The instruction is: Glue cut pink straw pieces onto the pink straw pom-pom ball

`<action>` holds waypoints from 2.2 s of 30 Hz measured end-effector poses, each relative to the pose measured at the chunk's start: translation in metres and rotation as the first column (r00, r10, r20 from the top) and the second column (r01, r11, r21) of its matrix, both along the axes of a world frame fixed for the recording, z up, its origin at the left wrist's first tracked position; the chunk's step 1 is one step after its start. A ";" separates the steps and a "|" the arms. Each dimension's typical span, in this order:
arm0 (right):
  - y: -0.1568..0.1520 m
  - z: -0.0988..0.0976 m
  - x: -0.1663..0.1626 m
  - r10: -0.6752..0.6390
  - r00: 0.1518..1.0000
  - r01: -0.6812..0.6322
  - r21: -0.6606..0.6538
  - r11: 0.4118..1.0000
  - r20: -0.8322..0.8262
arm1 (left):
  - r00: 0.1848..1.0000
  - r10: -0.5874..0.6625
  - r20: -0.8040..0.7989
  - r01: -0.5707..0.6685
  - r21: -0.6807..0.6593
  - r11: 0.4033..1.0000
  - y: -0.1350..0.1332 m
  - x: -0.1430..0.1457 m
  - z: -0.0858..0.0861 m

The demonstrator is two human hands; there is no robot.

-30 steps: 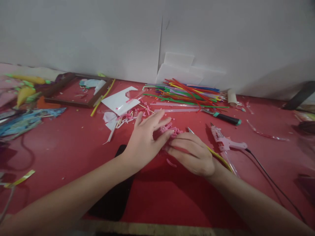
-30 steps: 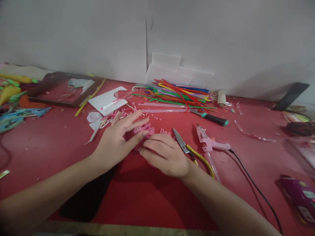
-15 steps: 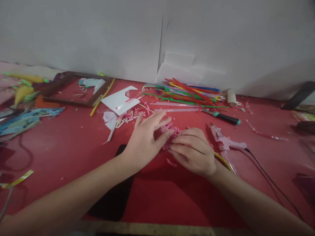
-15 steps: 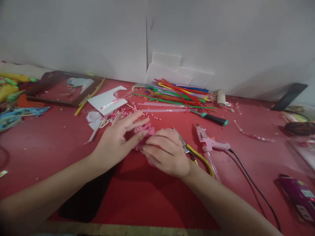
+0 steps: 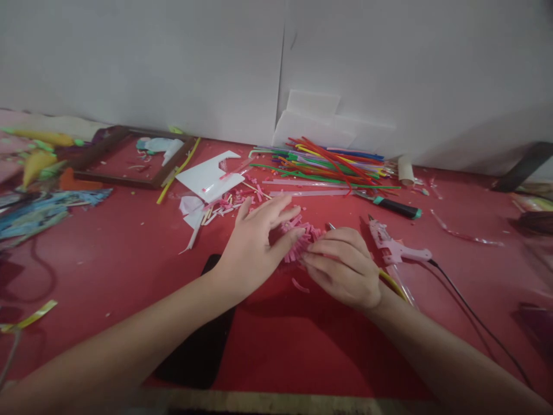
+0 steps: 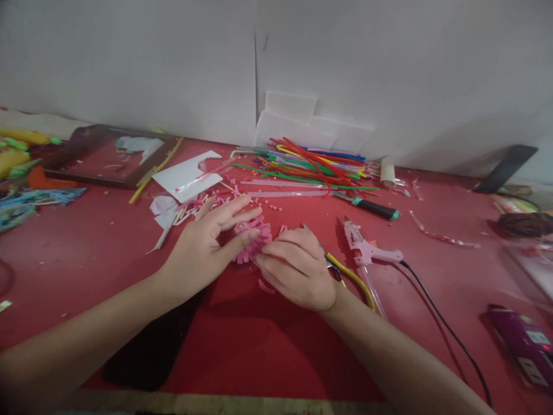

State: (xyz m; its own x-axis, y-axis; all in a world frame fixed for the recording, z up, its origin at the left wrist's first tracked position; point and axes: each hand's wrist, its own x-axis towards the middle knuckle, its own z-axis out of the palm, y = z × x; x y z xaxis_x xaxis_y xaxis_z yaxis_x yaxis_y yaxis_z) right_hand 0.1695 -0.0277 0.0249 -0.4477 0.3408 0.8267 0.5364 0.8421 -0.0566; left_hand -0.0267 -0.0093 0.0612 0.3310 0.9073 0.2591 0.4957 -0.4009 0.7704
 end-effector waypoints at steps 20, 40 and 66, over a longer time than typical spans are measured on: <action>-0.036 -0.014 0.001 -0.416 0.855 0.281 -0.397 0.874 -0.310 | 0.973 -0.226 0.057 0.223 0.045 0.974 0.021 -0.045 -0.033; -0.029 -0.045 -0.022 -0.250 0.629 -0.540 -0.645 0.540 -0.736 | 0.580 0.278 0.766 0.227 -0.479 0.848 0.020 -0.033 -0.047; -0.032 -0.049 -0.021 -0.483 0.460 -0.720 -0.631 0.288 -0.745 | 0.529 0.158 0.833 0.443 -0.431 0.787 0.002 -0.031 -0.055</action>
State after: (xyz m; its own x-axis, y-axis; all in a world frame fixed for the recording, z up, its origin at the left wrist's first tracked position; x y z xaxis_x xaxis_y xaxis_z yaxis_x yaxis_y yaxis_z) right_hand 0.1483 -0.0594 -0.0239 -0.0217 0.9980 -0.0594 -0.3895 -0.0632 -0.9188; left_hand -0.0577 -0.0075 0.0061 0.3892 0.9208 -0.0250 -0.4726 0.2230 0.8526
